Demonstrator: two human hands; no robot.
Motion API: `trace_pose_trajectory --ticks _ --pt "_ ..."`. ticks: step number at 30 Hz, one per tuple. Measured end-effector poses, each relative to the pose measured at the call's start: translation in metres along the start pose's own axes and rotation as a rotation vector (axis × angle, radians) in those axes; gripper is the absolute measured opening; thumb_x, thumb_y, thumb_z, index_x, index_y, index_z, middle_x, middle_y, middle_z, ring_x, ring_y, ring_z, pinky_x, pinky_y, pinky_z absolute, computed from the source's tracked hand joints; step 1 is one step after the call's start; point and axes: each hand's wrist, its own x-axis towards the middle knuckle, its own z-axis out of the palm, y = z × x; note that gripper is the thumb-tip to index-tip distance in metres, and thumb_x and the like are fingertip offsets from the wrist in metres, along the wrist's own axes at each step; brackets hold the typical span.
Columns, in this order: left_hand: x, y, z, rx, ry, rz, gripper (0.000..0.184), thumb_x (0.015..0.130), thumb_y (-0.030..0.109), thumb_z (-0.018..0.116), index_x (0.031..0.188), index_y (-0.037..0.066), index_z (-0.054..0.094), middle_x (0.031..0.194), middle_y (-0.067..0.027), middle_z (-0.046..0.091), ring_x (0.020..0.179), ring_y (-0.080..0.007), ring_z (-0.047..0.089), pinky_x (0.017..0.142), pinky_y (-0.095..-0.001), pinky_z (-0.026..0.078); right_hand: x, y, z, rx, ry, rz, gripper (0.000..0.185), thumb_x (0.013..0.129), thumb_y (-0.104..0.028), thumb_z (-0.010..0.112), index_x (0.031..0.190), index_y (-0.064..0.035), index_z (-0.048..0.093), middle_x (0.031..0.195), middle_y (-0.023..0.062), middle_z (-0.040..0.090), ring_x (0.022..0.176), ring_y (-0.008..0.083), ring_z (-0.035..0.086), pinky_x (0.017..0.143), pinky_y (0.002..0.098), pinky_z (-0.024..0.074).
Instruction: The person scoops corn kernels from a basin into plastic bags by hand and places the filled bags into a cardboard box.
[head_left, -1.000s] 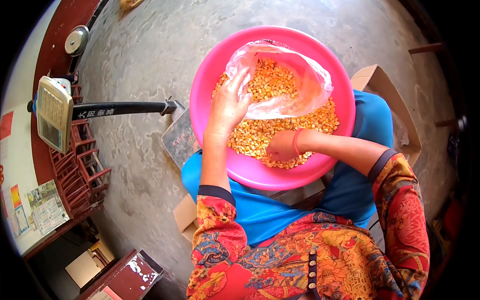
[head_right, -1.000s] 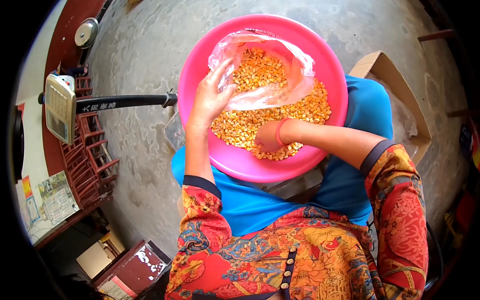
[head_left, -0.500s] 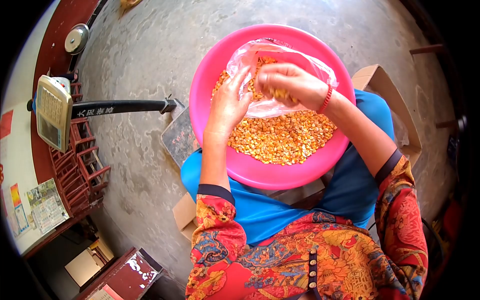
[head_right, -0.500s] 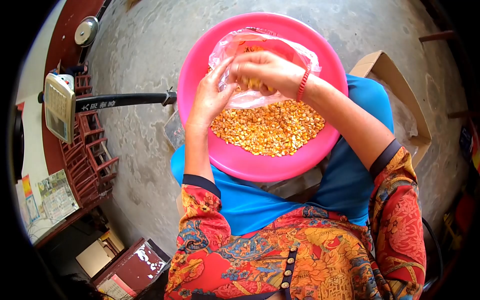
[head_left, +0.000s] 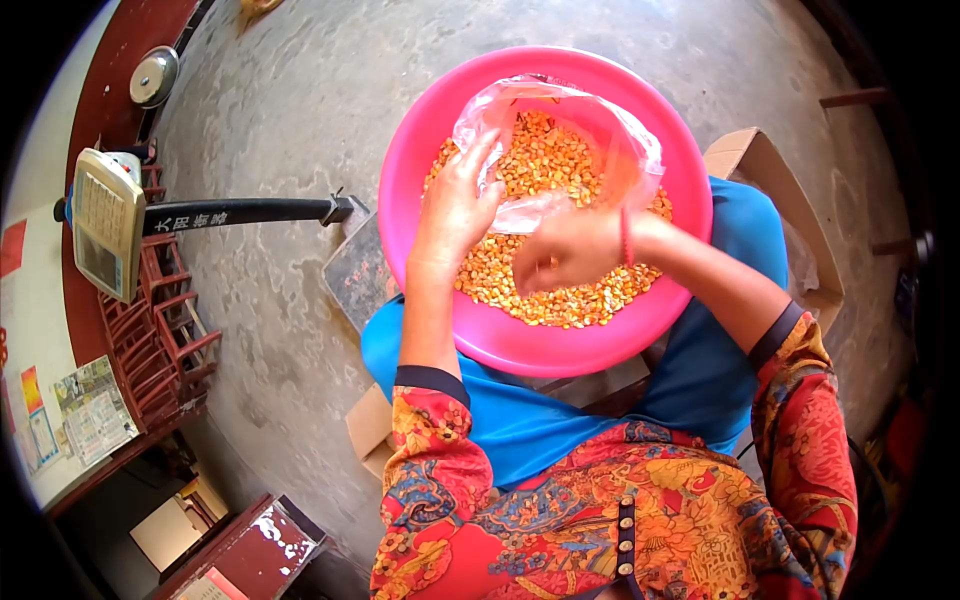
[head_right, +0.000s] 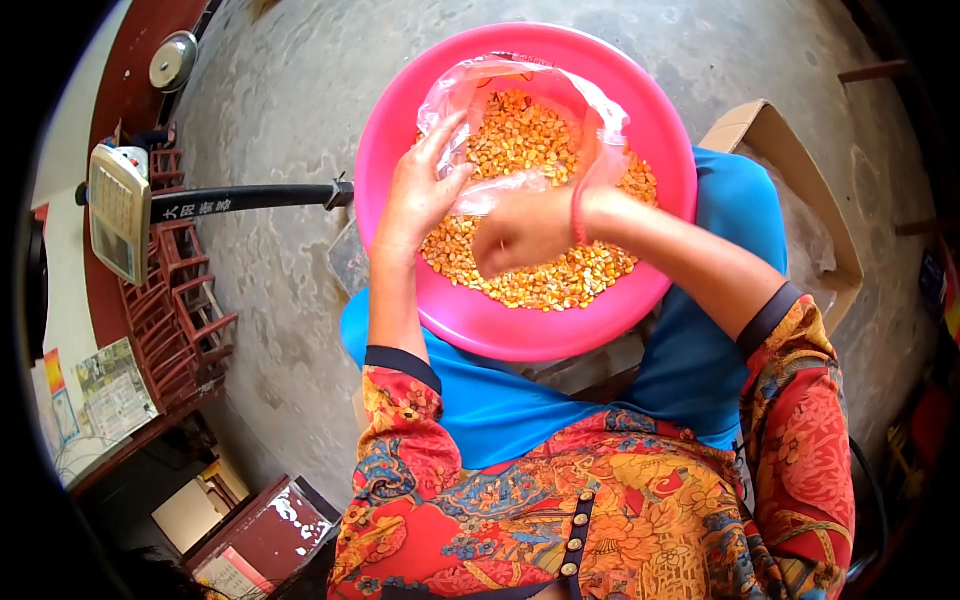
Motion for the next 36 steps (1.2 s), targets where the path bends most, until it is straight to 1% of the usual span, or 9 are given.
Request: trace_pose_trajectory --ticks 2,4,8,17,23,28,32,34,36 --pt "0.0 -0.003 0.001 -0.029 0.001 -0.012 0.055 0.072 0.007 0.061 0.126 0.008 0.049 0.117 -0.0187 0.057 0.11 -0.0316 0.054 0.093 -0.0378 0.043 0.002 0.019 0.035 -0.209 -0.051 0.01 0.017 0.08 -0.018 0.055 0.088 -0.0074 0.066 0.089 0.0118 0.065 0.081 0.0269 0.062 0.075 0.0385 0.0481" --pt "0.0 -0.003 0.002 -0.06 0.005 -0.023 0.056 0.071 0.005 0.061 0.126 0.007 0.049 0.12 -0.0183 0.056 0.114 -0.0291 0.053 0.096 -0.0353 0.041 0.001 0.048 0.073 -0.727 0.246 0.039 0.015 0.079 -0.017 0.055 0.087 -0.0091 0.065 0.093 0.0112 0.062 0.084 0.03 0.06 0.075 0.0396 0.0488" --pt "0.0 -0.001 0.0 -0.057 0.001 -0.005 0.057 0.071 0.006 0.062 0.126 0.007 0.049 0.119 -0.0185 0.056 0.114 -0.0295 0.053 0.095 -0.0353 0.041 0.006 0.054 0.08 -0.857 0.266 0.079 0.015 0.079 -0.019 0.054 0.087 -0.0103 0.064 0.096 0.0112 0.057 0.086 0.0324 0.059 0.074 0.0409 0.0499" --pt "-0.001 -0.001 -0.002 -0.043 0.006 0.005 0.057 0.071 0.007 0.063 0.126 0.008 0.049 0.118 -0.0187 0.057 0.113 -0.0298 0.054 0.095 -0.0354 0.042 0.014 0.063 0.077 -0.48 -0.294 0.383 0.027 0.079 -0.028 0.051 0.086 -0.0044 0.063 0.085 0.0157 0.064 0.075 0.0355 0.061 0.069 0.0421 0.0491" --pt "-0.001 -0.001 -0.003 -0.054 0.006 -0.003 0.057 0.071 0.006 0.062 0.126 0.007 0.049 0.118 -0.019 0.057 0.113 -0.0301 0.054 0.094 -0.0353 0.042 0.014 0.053 0.06 0.263 -0.275 0.501 0.026 0.084 -0.03 0.05 0.086 -0.0083 0.064 0.077 0.0032 0.063 0.066 0.0158 0.058 0.057 0.033 0.046" --pt "-0.002 0.0 -0.004 -0.047 -0.002 -0.019 0.057 0.071 0.006 0.061 0.126 0.007 0.049 0.119 -0.0192 0.057 0.113 -0.0302 0.054 0.094 -0.0352 0.042 0.014 0.018 0.028 0.422 -0.413 0.502 0.023 0.09 -0.025 0.046 0.088 -0.0075 0.061 0.073 -0.0017 0.056 0.06 0.0064 0.049 0.051 0.0219 0.0414" --pt "-0.002 -0.001 -0.002 -0.035 0.009 0.007 0.056 0.072 0.007 0.061 0.126 0.008 0.049 0.114 -0.0199 0.057 0.108 -0.0327 0.055 0.092 -0.0382 0.043 0.002 -0.008 -0.008 0.654 -0.091 0.145 0.027 0.092 -0.033 0.049 0.091 -0.0083 0.06 0.078 -0.0026 0.056 0.064 0.0034 0.051 0.051 0.0191 0.0412" --pt "-0.001 -0.002 0.0 -0.017 0.015 0.026 0.055 0.072 0.007 0.061 0.126 0.01 0.049 0.11 -0.0209 0.058 0.103 -0.0351 0.056 0.089 -0.0409 0.044 -0.007 -0.026 -0.03 0.605 0.191 0.309 0.024 0.093 -0.028 0.049 0.093 -0.0069 0.06 0.082 -0.0014 0.058 0.071 0.0041 0.052 0.056 0.0192 0.043" --pt "0.0 0.0 0.002 -0.007 0.016 0.01 0.054 0.073 0.007 0.06 0.126 0.01 0.049 0.111 -0.0202 0.058 0.104 -0.0347 0.055 0.09 -0.0409 0.044 -0.003 -0.001 -0.034 0.64 0.545 0.162 0.023 0.092 -0.024 0.05 0.097 -0.0046 0.06 0.083 -0.0017 0.058 0.074 0.0042 0.053 0.063 0.0194 0.0443"
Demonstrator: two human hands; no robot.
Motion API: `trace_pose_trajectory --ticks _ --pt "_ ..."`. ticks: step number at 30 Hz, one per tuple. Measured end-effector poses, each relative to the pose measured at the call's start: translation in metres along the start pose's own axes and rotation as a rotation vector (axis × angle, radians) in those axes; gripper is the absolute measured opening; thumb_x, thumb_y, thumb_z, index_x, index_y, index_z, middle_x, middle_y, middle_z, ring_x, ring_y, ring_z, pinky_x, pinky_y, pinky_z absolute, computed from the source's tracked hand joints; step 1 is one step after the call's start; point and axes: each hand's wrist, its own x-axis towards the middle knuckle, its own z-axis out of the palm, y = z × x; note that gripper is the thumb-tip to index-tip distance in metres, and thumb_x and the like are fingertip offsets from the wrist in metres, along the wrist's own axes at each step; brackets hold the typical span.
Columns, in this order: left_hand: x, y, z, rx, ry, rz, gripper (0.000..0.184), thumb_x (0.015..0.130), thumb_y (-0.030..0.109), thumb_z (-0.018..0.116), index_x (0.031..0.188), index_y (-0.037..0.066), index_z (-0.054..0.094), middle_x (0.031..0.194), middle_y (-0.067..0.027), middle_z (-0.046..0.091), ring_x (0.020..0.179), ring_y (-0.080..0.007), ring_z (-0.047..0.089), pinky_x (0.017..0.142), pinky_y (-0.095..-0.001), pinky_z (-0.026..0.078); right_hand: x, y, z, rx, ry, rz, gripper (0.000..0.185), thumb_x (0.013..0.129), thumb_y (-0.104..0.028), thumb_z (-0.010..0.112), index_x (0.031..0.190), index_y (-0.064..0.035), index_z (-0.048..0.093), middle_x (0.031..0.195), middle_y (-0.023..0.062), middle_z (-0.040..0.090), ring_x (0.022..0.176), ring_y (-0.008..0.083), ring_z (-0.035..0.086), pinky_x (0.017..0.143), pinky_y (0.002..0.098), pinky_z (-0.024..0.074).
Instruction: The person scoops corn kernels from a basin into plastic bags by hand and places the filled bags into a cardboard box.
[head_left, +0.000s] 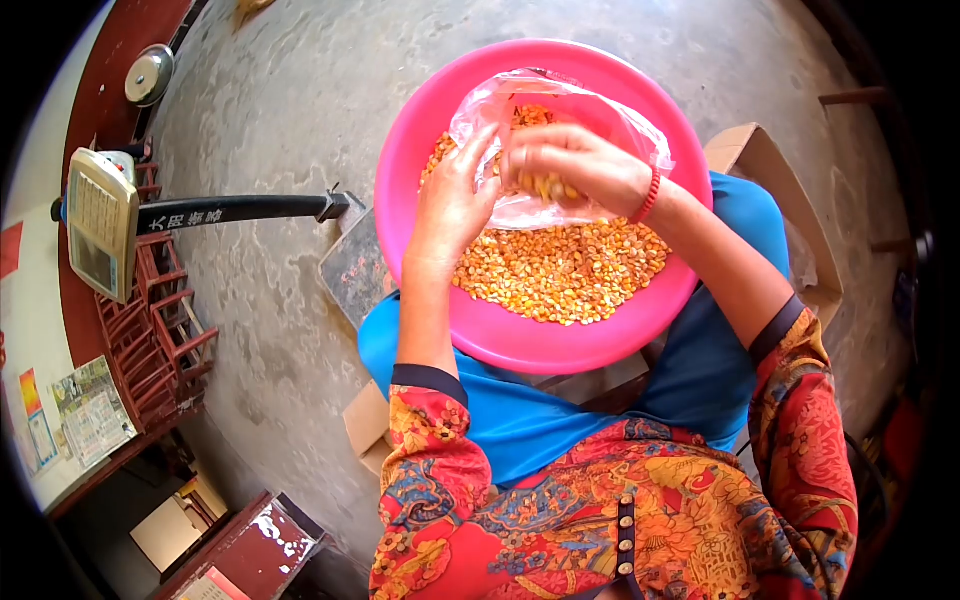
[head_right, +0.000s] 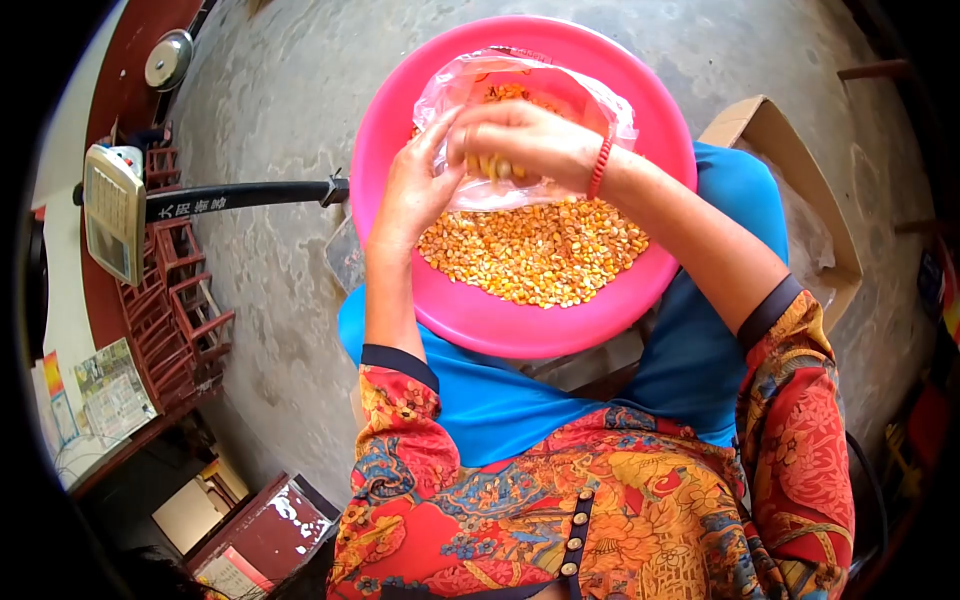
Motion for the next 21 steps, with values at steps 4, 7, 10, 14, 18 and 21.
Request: trace_pose_trajectory --ticks 4,7,10,14,18,21 --pt "-0.001 0.0 0.001 0.036 0.014 0.042 0.054 0.074 0.007 0.059 0.126 0.011 0.048 0.113 -0.0198 0.057 0.104 -0.0342 0.055 0.09 -0.0403 0.044 0.009 0.013 -0.019 -0.197 0.2 -0.202 0.022 0.09 -0.019 0.052 0.102 -0.0023 0.061 0.094 0.0045 0.06 0.093 0.012 0.056 0.082 0.0276 0.0452" --pt "0.001 -0.001 0.001 -0.001 0.01 0.031 0.054 0.074 0.007 0.06 0.126 0.011 0.048 0.114 -0.0195 0.057 0.105 -0.0342 0.055 0.091 -0.04 0.044 0.008 0.017 -0.017 -0.9 0.32 -0.479 0.015 0.084 -0.013 0.057 0.091 -0.0018 0.064 0.094 0.0143 0.061 0.092 0.0203 0.059 0.081 0.0307 0.0468" --pt "0.0 0.002 -0.003 -0.036 -0.019 -0.008 0.056 0.071 0.004 0.061 0.126 0.007 0.049 0.12 -0.0184 0.056 0.114 -0.031 0.053 0.095 -0.0365 0.041 -0.003 -0.002 -0.006 -0.786 0.012 -0.196 0.012 0.082 -0.01 0.058 0.085 -0.0004 0.065 0.08 0.0121 0.063 0.08 0.0193 0.062 0.072 0.0314 0.0493" --pt "0.0 0.002 -0.003 -0.03 -0.036 -0.026 0.057 0.071 0.005 0.061 0.126 0.007 0.049 0.121 -0.0187 0.055 0.114 -0.0309 0.052 0.096 -0.0361 0.041 -0.011 0.032 0.026 -0.809 -0.523 -0.117 0.017 0.081 -0.013 0.057 0.091 -0.0037 0.066 0.085 0.0119 0.066 0.082 0.0263 0.063 0.075 0.0364 0.0493" --pt "0.0 0.001 -0.003 -0.032 -0.022 -0.008 0.057 0.071 0.005 0.061 0.127 0.007 0.049 0.121 -0.0188 0.055 0.115 -0.0309 0.052 0.096 -0.0357 0.04 -0.023 0.084 0.048 -1.219 -0.406 -0.082 0.024 0.081 -0.015 0.053 0.103 -0.0084 0.061 0.103 0.014 0.058 0.093 0.0301 0.06 0.08 0.0388 0.0475" --pt "0.001 0.001 -0.003 -0.038 -0.028 -0.01 0.056 0.071 0.005 0.061 0.126 0.006 0.049 0.121 -0.0189 0.055 0.115 -0.0305 0.052 0.096 -0.0354 0.04 -0.025 0.099 0.054 -1.394 -0.309 -0.134 0.024 0.081 -0.017 0.053 0.103 -0.0095 0.059 0.11 0.0155 0.054 0.094 0.0318 0.059 0.08 0.0408 0.047"
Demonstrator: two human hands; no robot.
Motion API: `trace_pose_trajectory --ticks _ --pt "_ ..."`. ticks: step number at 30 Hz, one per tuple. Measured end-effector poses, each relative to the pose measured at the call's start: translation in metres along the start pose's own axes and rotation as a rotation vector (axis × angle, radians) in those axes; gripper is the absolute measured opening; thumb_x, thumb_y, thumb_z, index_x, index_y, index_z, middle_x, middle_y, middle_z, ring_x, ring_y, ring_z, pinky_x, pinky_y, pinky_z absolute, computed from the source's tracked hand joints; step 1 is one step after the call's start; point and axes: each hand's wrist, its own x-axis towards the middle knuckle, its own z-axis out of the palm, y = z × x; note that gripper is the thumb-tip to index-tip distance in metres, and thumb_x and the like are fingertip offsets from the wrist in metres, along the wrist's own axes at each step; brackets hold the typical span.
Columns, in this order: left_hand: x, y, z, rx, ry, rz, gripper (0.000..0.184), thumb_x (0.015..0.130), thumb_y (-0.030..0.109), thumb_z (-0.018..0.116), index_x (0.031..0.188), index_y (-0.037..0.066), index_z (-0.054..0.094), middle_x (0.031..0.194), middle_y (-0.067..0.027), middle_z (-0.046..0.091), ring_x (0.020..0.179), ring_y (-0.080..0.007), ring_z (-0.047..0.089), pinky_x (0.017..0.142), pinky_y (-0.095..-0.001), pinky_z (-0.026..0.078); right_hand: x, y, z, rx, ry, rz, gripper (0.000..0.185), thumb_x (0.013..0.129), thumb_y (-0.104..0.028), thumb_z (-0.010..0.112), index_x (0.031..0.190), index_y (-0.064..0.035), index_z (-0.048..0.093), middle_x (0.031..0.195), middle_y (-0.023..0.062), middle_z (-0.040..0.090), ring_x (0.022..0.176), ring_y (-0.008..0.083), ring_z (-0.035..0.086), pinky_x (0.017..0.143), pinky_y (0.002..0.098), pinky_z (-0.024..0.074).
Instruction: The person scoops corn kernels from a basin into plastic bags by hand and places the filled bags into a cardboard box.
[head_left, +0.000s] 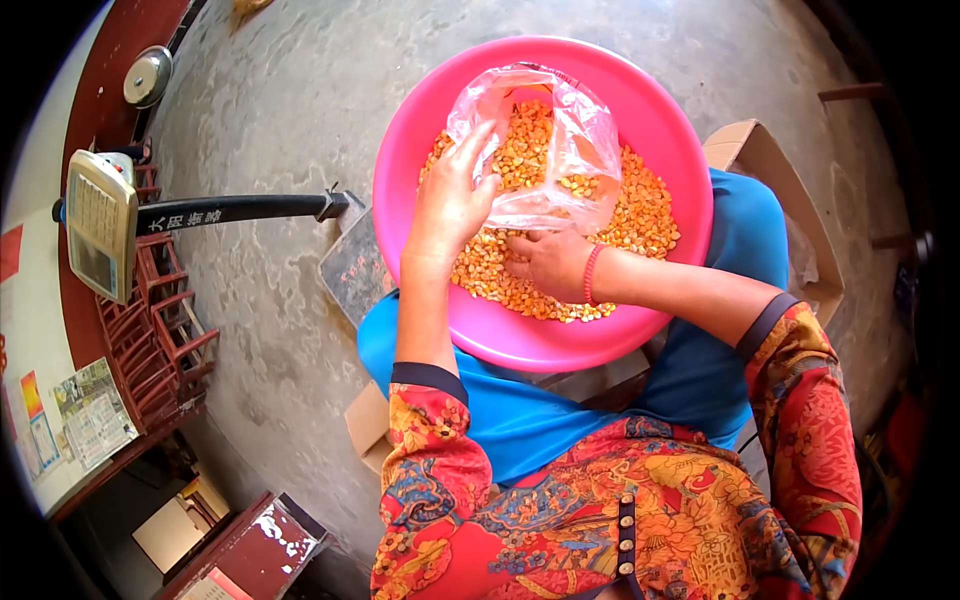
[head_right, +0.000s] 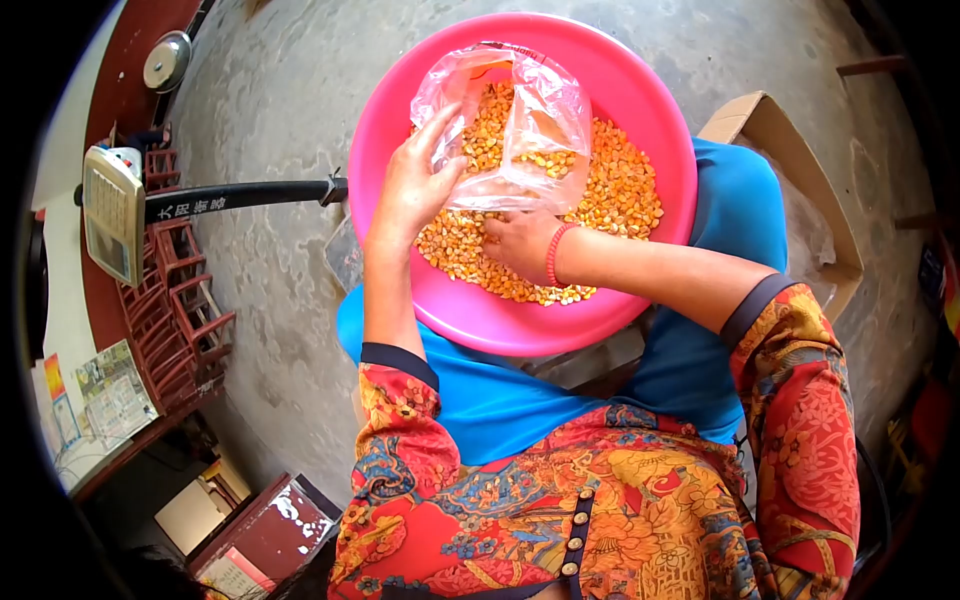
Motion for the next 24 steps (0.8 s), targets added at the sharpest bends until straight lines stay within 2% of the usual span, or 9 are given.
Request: trace_pose_trajectory --ticks 5,6,11,13,14,18,19,23,24 --pt "-0.001 0.0 -0.001 -0.008 0.018 -0.006 0.056 0.071 0.005 0.061 0.126 0.007 0.049 0.121 -0.0189 0.055 0.114 -0.0302 0.052 0.096 -0.0353 0.041 0.001 -0.004 0.012 0.179 -0.244 0.037 0.028 0.08 -0.028 0.053 0.097 -0.0054 0.058 0.096 0.0209 0.058 0.085 0.0364 0.06 0.074 0.0451 0.0476" --pt "0.0 0.0 -0.001 -0.014 0.034 0.004 0.055 0.072 0.004 0.06 0.125 0.007 0.05 0.12 -0.0188 0.056 0.114 -0.0301 0.053 0.095 -0.0352 0.041 0.002 -0.002 0.012 0.206 -0.269 0.043 0.032 0.08 -0.028 0.05 0.095 -0.0038 0.064 0.094 0.021 0.063 0.088 0.0363 0.061 0.077 0.0447 0.0478" --pt "0.002 0.0 -0.001 -0.047 0.077 0.037 0.052 0.074 0.003 0.059 0.124 0.007 0.051 0.118 -0.0186 0.057 0.112 -0.03 0.055 0.094 -0.0345 0.043 0.012 0.02 0.014 0.389 -0.4 0.009 0.032 0.083 -0.03 0.051 0.091 -0.0007 0.061 0.089 0.0174 0.064 0.081 0.0363 0.06 0.071 0.045 0.0463" --pt "0.002 0.001 -0.001 -0.044 0.097 0.059 0.051 0.074 0.003 0.059 0.124 0.007 0.051 0.117 -0.0185 0.058 0.111 -0.0298 0.055 0.093 -0.0343 0.043 0.015 0.025 0.009 0.685 -0.407 -0.014 0.033 0.086 -0.032 0.051 0.094 -0.0009 0.061 0.089 0.0161 0.064 0.078 0.0321 0.061 0.069 0.0434 0.0464" --pt "0.001 0.002 -0.003 -0.041 0.087 0.037 0.05 0.074 0.003 0.059 0.124 0.008 0.051 0.116 -0.0184 0.058 0.11 -0.0294 0.056 0.092 -0.0343 0.043 0.016 0.027 0.011 0.849 -0.469 0.04 0.035 0.089 -0.034 0.05 0.101 -0.0022 0.061 0.084 0.0111 0.063 0.075 0.0227 0.059 0.066 0.0384 0.0469" --pt "-0.001 0.002 -0.003 -0.027 0.071 0.005 0.05 0.075 0.005 0.06 0.124 0.008 0.051 0.115 -0.0181 0.059 0.11 -0.0288 0.056 0.091 -0.0342 0.044 0.008 0.007 -0.069 1.039 -0.542 0.186 0.036 0.092 -0.036 0.051 0.108 -0.0045 0.059 0.077 0.0021 0.057 0.07 0.01 0.053 0.058 0.0264 0.0457" --pt "-0.001 0.002 -0.003 -0.027 0.072 0.003 0.05 0.075 0.005 0.06 0.124 0.008 0.051 0.115 -0.0181 0.059 0.11 -0.0288 0.056 0.091 -0.0342 0.044 0.011 0.012 -0.068 1.053 -0.465 0.091 0.042 0.087 -0.043 0.053 0.116 -0.0124 0.056 0.085 0.0014 0.058 0.067 0.0102 0.054 0.057 0.0261 0.0483" --pt "-0.001 0.006 -0.006 -0.018 0.043 -0.011 0.049 0.076 0.005 0.06 0.124 0.008 0.051 0.116 -0.0183 0.059 0.109 -0.0302 0.056 0.091 -0.0349 0.044 -0.002 0.028 -0.107 1.312 -0.235 0.122 0.033 0.09 -0.037 0.052 0.107 -0.0099 0.06 0.08 -0.0014 0.058 0.061 0.0052 0.05 0.05 0.0202 0.0424" --pt "0.0 0.007 -0.006 -0.02 0.038 -0.005 0.049 0.076 0.004 0.059 0.124 0.007 0.051 0.116 -0.0183 0.058 0.109 -0.0304 0.056 0.091 -0.0352 0.044 -0.004 0.027 -0.116 1.3 -0.043 0.126 0.028 0.092 -0.032 0.05 0.101 -0.0088 0.061 0.079 -0.0018 0.058 0.059 0.0039 0.05 0.047 0.0202 0.0407"
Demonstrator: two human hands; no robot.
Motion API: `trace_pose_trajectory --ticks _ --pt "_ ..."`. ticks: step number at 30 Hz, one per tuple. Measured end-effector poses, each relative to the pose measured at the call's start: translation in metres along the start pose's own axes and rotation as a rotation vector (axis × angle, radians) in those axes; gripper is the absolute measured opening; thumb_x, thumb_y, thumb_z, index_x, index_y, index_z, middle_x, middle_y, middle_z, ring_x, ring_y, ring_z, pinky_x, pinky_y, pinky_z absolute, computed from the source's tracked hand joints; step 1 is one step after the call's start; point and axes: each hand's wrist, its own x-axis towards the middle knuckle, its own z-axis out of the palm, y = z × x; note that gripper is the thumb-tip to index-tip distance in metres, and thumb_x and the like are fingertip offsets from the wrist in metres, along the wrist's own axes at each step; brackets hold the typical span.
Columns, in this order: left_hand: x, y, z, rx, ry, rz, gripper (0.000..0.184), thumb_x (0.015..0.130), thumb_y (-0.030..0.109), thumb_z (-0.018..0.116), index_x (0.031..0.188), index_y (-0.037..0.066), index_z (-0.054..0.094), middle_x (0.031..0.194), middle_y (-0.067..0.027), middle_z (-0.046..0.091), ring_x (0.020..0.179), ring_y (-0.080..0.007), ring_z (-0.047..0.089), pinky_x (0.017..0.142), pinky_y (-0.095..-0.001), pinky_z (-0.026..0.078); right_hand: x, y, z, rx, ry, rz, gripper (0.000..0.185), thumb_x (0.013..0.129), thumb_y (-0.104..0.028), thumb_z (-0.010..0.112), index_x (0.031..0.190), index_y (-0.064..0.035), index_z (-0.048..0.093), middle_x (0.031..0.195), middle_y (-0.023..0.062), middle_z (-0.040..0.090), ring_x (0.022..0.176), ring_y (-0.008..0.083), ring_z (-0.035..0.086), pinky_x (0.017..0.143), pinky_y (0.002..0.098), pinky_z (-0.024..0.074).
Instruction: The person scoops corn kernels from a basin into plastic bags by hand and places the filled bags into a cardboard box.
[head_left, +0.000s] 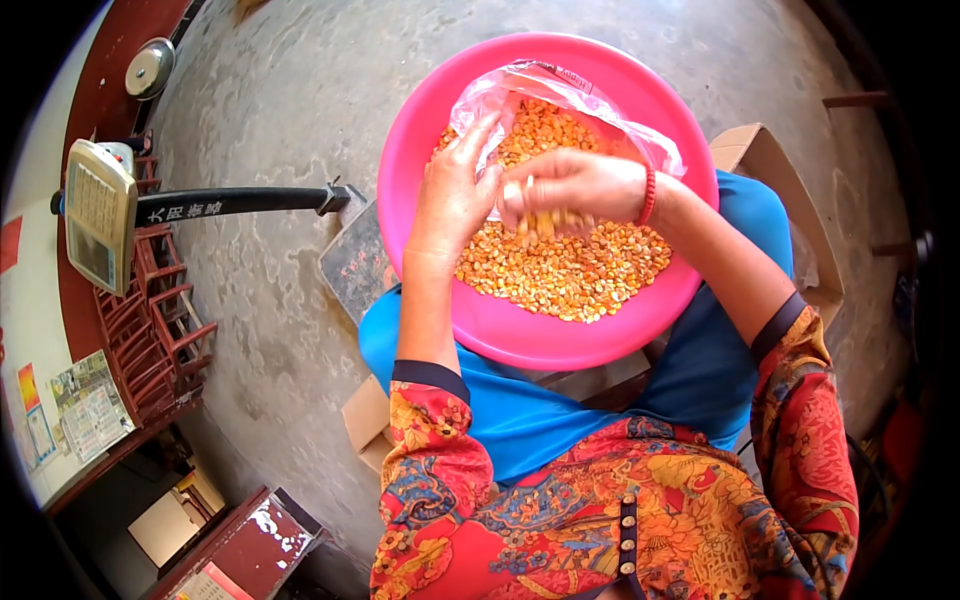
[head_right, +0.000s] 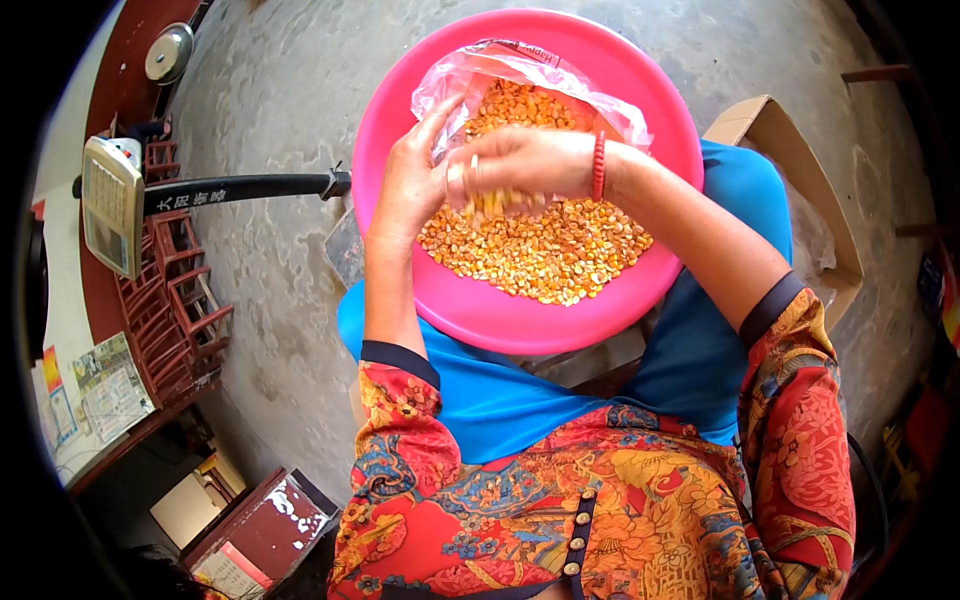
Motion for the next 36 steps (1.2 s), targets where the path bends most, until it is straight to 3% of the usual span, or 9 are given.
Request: trace_pose_trajectory --ticks 4,6,9,11,14,17,23,32,36 --pt "0.001 0.0 0.003 0.04 0.005 0.032 0.049 0.076 0.003 0.059 0.124 0.007 0.051 0.117 -0.0185 0.058 0.109 -0.0304 0.056 0.091 -0.0357 0.044 0.015 0.022 -0.022 -0.027 0.423 -0.127 0.028 0.092 -0.028 0.049 0.104 -0.0053 0.06 0.084 0.002 0.06 0.07 0.0093 0.056 0.058 0.0246 0.0464" --pt "0.002 0.001 0.005 -0.024 0.008 -0.036 0.05 0.076 0.002 0.058 0.125 0.007 0.05 0.118 -0.0186 0.057 0.11 -0.0303 0.055 0.091 -0.0357 0.044 0.026 0.037 -0.03 -0.347 0.539 -0.4 0.03 0.094 -0.024 0.047 0.112 -0.0021 0.057 0.107 0.0085 0.059 0.096 0.0145 0.056 0.082 0.0293 0.0458" --pt "0.001 -0.002 0.005 -0.02 0.017 -0.006 0.051 0.075 0.001 0.058 0.125 0.008 0.05 0.118 -0.0188 0.057 0.111 -0.0307 0.055 0.092 -0.0355 0.044 0.022 0.038 -0.036 -0.721 0.514 -0.375 0.03 0.094 -0.022 0.046 0.11 0.0002 0.058 0.118 0.0135 0.053 0.106 0.0185 0.051 0.092 0.0337 0.0406" --pt "0.001 -0.003 0.004 -0.02 0.022 0.004 0.051 0.075 0.001 0.058 0.125 0.008 0.05 0.118 -0.0188 0.057 0.111 -0.0307 0.055 0.092 -0.0356 0.044 0.018 0.032 -0.029 -0.813 0.591 -0.459 0.025 0.092 -0.02 0.049 0.099 0.0002 0.063 0.104 0.0137 0.06 0.094 0.0182 0.058 0.084 0.0327 0.0457" --pt "0.001 -0.002 0.002 -0.01 0.028 0.012 0.052 0.075 0.002 0.059 0.125 0.009 0.05 0.118 -0.0187 0.057 0.112 -0.0307 0.054 0.092 -0.0357 0.044 0.004 0.012 -0.006 -0.446 0.093 -0.178 0.02 0.088 -0.015 0.052 0.088 -0.0001 0.065 0.072 0.0085 0.064 0.067 0.0168 0.062 0.067 0.0319 0.051" --pt "0.001 -0.003 0.003 0.007 0.028 0.006 0.052 0.075 0.003 0.059 0.125 0.009 0.05 0.118 -0.0186 0.057 0.112 -0.0307 0.054 0.092 -0.0357 0.043 0.008 0.036 0.019 -0.688 -0.23 -0.172 0.022 0.084 -0.016 0.05 0.095 -0.0053 0.066 0.09 0.0126 0.066 0.086 0.0245 0.063 0.076 0.0357 0.0494" --pt "0.002 -0.004 0.004 0.017 0.025 0.001 0.051 0.075 0.004 0.06 0.125 0.009 0.05 0.118 -0.0188 0.057 0.111 -0.0309 0.055 0.092 -0.0354 0.043 0.014 0.1 0.052 -1.216 0.151 -0.123 0.023 0.082 -0.015 0.05 0.1 -0.0071 0.061 0.099 0.0175 0.061 0.089 0.0326 0.062 0.077 0.0403 0.0494" --pt "0.001 -0.006 0.004 0.018 0.024 0.006 0.05 0.075 0.006 0.059 0.124 0.009 0.052 0.116 -0.0195 0.058 0.11 -0.0312 0.055 0.092 -0.0355 0.043 0.026 0.116 0.054 -1.069 -0.29 0.117 0.029 0.079 -0.029 0.055 0.097 -0.0069 0.061 0.087 0.0186 0.063 0.079 0.0355 0.061 0.07 0.0459 0.0483" --pt "0.001 -0.007 0.004 0.022 0.034 0.026 0.049 0.075 0.006 0.058 0.123 0.009 0.052 0.115 -0.0195 0.059 0.109 -0.0311 0.056 0.091 -0.0351 0.044 0.03 0.114 0.039 -0.64 -0.398 0.135 0.025 0.084 -0.026 0.056 0.097 -0.006 0.062 0.08 0.0142 0.065 0.07 0.0289 0.061 0.066 0.0394 0.0469"
